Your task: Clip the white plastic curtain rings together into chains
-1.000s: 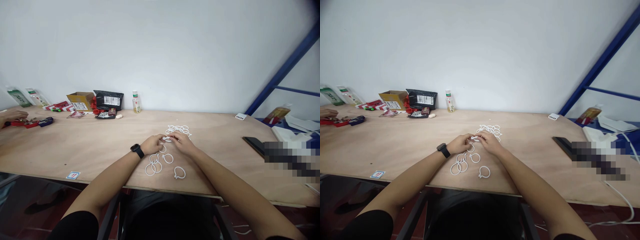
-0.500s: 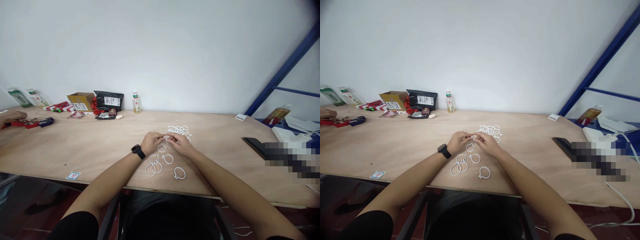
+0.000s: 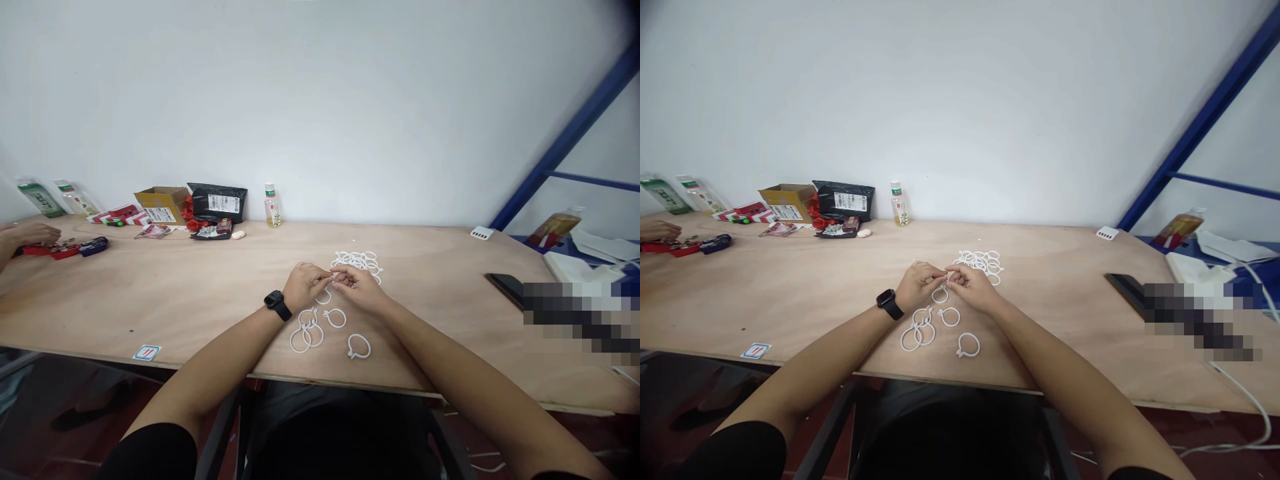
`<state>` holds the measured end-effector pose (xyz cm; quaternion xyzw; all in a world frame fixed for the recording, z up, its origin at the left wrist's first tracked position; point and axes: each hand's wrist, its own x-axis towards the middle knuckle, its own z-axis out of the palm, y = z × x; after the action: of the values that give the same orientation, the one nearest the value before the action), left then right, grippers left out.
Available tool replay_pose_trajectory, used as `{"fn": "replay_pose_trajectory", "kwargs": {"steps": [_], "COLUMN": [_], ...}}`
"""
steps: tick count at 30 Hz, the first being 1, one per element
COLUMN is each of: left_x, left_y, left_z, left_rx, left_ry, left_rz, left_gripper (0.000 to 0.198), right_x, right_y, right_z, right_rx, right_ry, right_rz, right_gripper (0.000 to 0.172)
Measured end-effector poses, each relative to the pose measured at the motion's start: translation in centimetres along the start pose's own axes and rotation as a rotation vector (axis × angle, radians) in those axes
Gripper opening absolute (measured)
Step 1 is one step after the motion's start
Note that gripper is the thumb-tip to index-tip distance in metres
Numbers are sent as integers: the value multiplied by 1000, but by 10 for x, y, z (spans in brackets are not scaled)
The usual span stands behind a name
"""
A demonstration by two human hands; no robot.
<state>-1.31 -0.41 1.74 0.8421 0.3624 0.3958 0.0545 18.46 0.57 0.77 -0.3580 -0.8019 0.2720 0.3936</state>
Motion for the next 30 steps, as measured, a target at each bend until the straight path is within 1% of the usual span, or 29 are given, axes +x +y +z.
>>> {"fn": "replay_pose_trajectory", "kwargs": {"steps": [3,5,7,8,10,12,13,14,15,16,17,18,19,21,23,25,28,30], "left_x": [0,0,0,0,0,-1,-2,-3,-4,-5,-6,-6,-7,-8,-9,-9,-9,-9], "left_y": [-6,-9,-9,-8,-4,2,4,6,7,7,6,4,2,-5,-11,-15,-19,-20], "left_z": [4,4,1,-1,-4,-3,-1,1,4,6,9,10,11,11,10,9,9,9], "left_rx": [-36,-75,-107,-121,-150,-157,-143,-119,-91,-63,-36,-13,8,43,70,97,123,126], "left_ry": [-35,-18,-16,-36,-130,-262,-327,-385,-434,-472,-498,-512,-516,-503,-479,-453,-430,-423], "left_rz": [-81,-134,-146,-124,-31,68,102,125,140,144,138,123,103,59,25,-3,-36,-48], "left_gripper": [17,22,30,31,31,36,42,49,55,59,61,63,63,65,63,58,52,51], "right_x": [1,3,6,7,9,10,9,9,8,6,5,3,1,-3,-7,-9,-11,-10], "right_y": [1,4,8,10,13,11,8,4,-3,-10,-17,-25,-32,-44,-50,-51,-46,-41], "right_z": [-3,-8,-16,-21,-30,-37,-39,-40,-41,-41,-41,-40,-39,-34,-30,-25,-22,-21], "right_rx": [-135,-287,-442,-506,-580,-537,-469,-383,-289,-203,-140,-112,-120,-179,-206,-181,-113,-80], "right_ry": [-37,-11,39,60,105,115,73,-14,-144,-309,-479,-622,-724,-866,-941,-955,-900,-847], "right_rz": [-25,-35,-25,-11,28,48,49,50,56,81,121,155,171,192,196,181,141,127], "right_gripper": [35,32,29,28,23,17,14,15,19,24,27,31,35,39,37,29,14,7]}}
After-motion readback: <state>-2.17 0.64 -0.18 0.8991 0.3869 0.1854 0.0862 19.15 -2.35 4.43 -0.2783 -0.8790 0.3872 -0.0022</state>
